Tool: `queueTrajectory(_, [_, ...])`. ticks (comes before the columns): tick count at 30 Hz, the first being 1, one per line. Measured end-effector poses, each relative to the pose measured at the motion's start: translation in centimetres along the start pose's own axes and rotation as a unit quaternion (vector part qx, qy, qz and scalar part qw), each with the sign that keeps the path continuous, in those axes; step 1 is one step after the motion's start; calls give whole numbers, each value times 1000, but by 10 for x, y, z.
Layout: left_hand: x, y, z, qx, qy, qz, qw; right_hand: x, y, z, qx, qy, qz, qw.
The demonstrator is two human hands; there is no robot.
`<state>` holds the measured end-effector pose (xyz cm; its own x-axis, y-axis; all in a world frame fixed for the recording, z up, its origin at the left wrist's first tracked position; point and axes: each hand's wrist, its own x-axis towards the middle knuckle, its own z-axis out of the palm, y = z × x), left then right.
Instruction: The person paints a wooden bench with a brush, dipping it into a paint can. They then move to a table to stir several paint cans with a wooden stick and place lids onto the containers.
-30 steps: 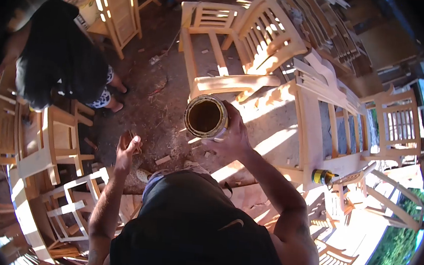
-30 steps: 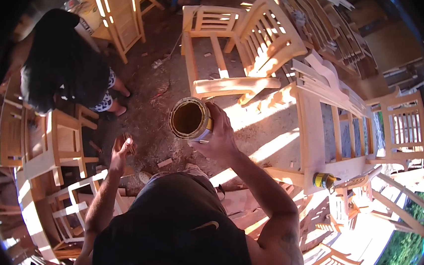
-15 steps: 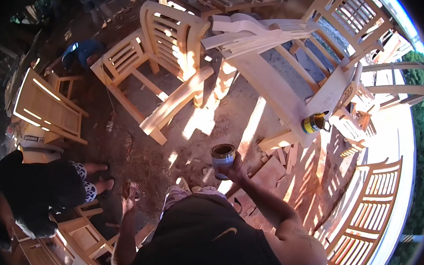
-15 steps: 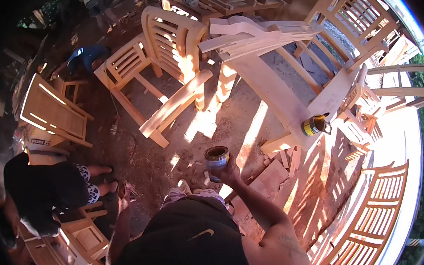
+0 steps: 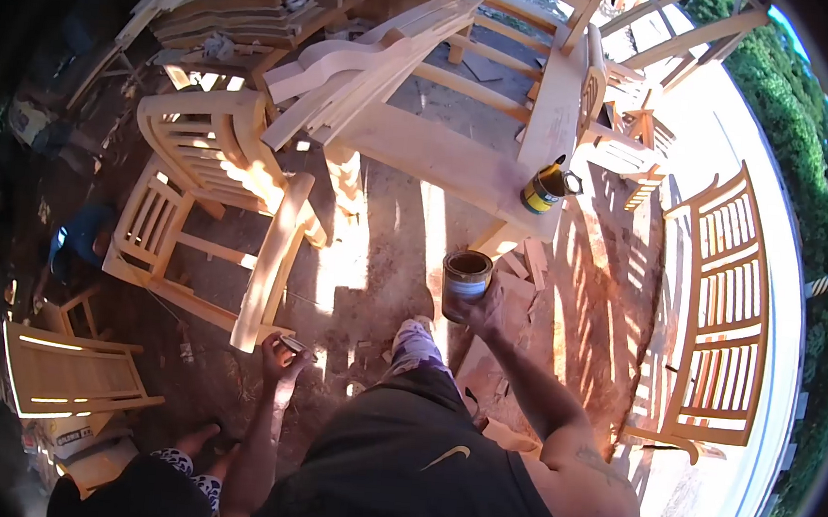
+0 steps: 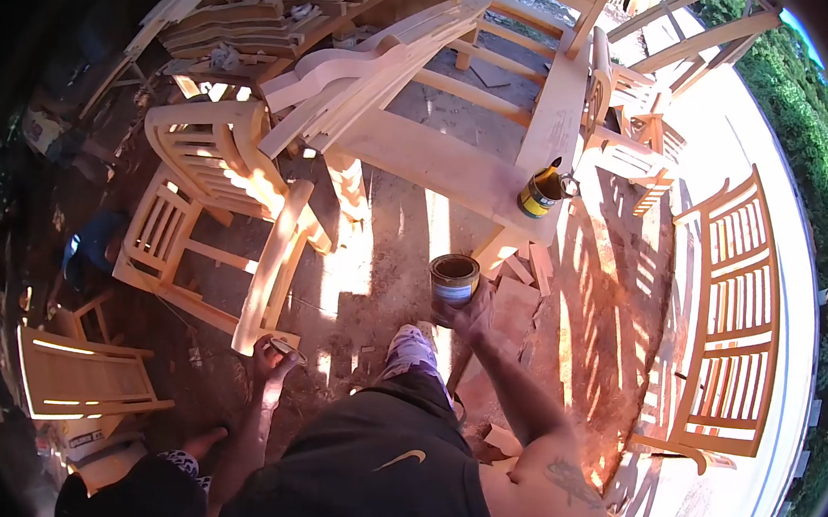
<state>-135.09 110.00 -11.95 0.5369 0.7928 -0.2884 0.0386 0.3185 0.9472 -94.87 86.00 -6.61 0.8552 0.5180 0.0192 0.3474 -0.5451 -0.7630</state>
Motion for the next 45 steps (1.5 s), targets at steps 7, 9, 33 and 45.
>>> queueTrajectory(7, [131,19,122,65,-74,-18,995,155,41,-9,36,60,-58,996])
queueTrajectory(9, [173,37,173,115,-95,-24,989,207,52,-6,19,87,-82,993])
queueTrajectory(33, [460,43,472,203,-171,-25,964,345,88,-163,122,119,-1,985])
queueTrajectory(45, [466,24,474,463,-176,118,860,436,131,-182,-180,-134,-50,973])
